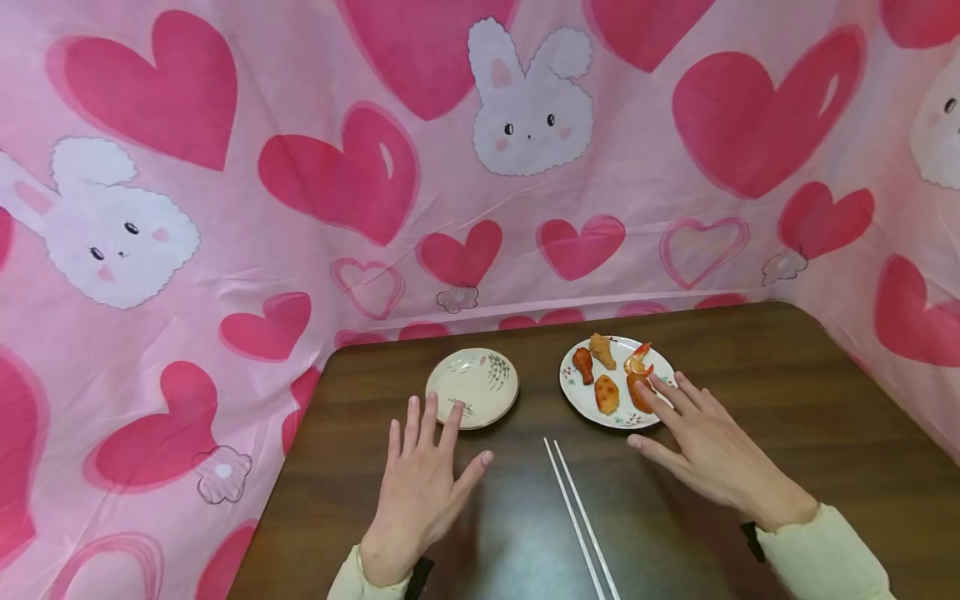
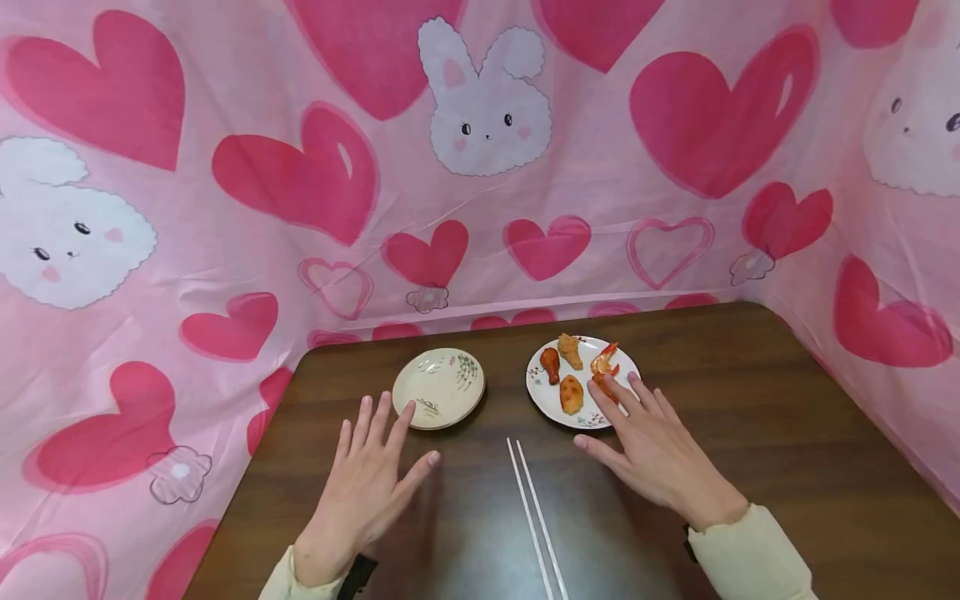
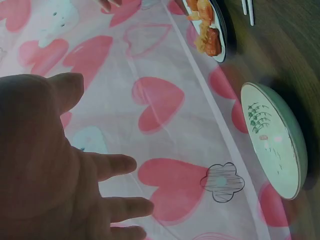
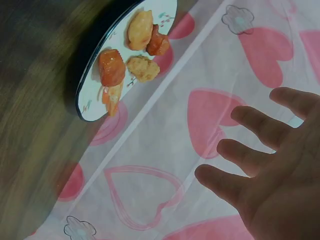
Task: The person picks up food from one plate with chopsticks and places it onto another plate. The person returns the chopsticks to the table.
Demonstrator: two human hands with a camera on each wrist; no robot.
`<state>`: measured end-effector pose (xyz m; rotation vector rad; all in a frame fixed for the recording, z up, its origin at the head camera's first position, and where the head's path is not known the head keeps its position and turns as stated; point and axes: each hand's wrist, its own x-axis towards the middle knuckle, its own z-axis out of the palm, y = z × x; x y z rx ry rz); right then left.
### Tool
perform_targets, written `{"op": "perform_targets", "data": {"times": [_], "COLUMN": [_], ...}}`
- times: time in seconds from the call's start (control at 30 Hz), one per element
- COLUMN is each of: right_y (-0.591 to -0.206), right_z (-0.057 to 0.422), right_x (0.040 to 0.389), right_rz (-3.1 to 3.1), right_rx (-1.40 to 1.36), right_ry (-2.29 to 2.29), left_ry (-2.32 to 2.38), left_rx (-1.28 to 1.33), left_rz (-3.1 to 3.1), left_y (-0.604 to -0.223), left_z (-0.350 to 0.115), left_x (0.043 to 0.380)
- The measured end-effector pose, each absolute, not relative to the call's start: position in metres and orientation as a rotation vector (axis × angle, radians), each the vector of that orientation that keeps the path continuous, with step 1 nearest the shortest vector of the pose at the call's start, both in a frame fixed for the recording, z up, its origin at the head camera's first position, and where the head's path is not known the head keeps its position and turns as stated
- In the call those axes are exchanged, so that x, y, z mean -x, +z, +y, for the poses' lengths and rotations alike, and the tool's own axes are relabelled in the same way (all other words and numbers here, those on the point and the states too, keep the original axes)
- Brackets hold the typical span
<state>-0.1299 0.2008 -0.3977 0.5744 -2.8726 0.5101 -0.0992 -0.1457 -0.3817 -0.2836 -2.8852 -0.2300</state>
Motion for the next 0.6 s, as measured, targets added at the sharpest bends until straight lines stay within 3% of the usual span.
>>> {"op": "perform_targets", "data": {"times": [0.27, 0.6], "right_y": [-0.402, -0.438], "right_z": [0.197, 0.176], "right_x": [0.132, 0.126], "right_rz": [-2.795, -2.573], "right_rx": [-0.695, -1.18], "right_ry": [0.518, 0.524], "left_ry": [-0.286, -1.155], "left_rx": [0.252, 0.134], "left_rz": [-2.845, -2.748], "left_y": [-0.385, -0.4], "left_z": [-0.152, -0.157], "left_x": [0.104, 0.117]}}
